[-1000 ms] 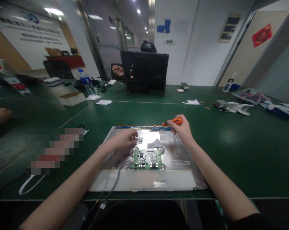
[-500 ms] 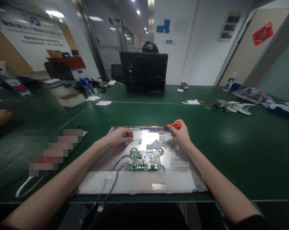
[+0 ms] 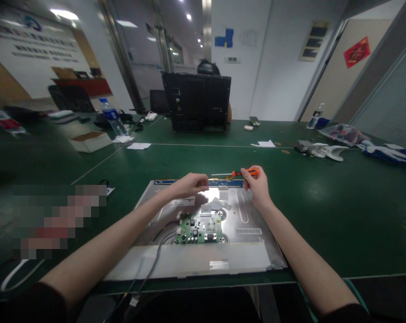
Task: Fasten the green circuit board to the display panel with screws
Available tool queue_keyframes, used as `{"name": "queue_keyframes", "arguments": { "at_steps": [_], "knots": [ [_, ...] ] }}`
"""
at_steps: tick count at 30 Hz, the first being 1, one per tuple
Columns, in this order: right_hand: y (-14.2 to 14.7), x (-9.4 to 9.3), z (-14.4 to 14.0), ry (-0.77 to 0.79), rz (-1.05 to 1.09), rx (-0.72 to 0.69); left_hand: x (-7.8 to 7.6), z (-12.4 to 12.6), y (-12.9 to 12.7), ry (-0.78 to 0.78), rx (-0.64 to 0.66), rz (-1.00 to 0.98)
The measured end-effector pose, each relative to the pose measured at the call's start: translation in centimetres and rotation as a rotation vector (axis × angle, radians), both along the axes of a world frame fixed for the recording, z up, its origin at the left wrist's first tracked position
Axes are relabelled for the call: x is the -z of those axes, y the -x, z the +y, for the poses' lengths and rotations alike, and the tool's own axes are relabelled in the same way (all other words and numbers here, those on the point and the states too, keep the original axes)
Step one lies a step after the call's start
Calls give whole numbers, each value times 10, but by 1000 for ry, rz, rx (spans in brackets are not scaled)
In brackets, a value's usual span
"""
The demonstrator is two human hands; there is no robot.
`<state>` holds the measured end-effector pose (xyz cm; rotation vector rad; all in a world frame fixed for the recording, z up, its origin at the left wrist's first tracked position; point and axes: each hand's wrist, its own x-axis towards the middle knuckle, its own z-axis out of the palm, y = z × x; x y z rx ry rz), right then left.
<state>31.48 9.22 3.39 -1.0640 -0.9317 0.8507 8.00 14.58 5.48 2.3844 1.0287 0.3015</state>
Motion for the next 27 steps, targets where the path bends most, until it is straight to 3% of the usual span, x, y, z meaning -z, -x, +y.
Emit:
{"name": "queue_keyframes", "arguments": {
  "at_steps": [5, 9, 17, 27],
  "knots": [
    [-1, -4, -1, -16, 28, 8, 6, -23, -12, 65, 197, -9],
    [1, -3, -2, -28, 31, 11, 14, -33, -19, -17, 349, -32],
    [1, 0, -2, -29, 24, 4, 19, -46, -25, -213, 318, 12],
    [5, 1, -5, -32, 14, -40, 30, -40, -26, -161, 338, -15]
  ]
}}
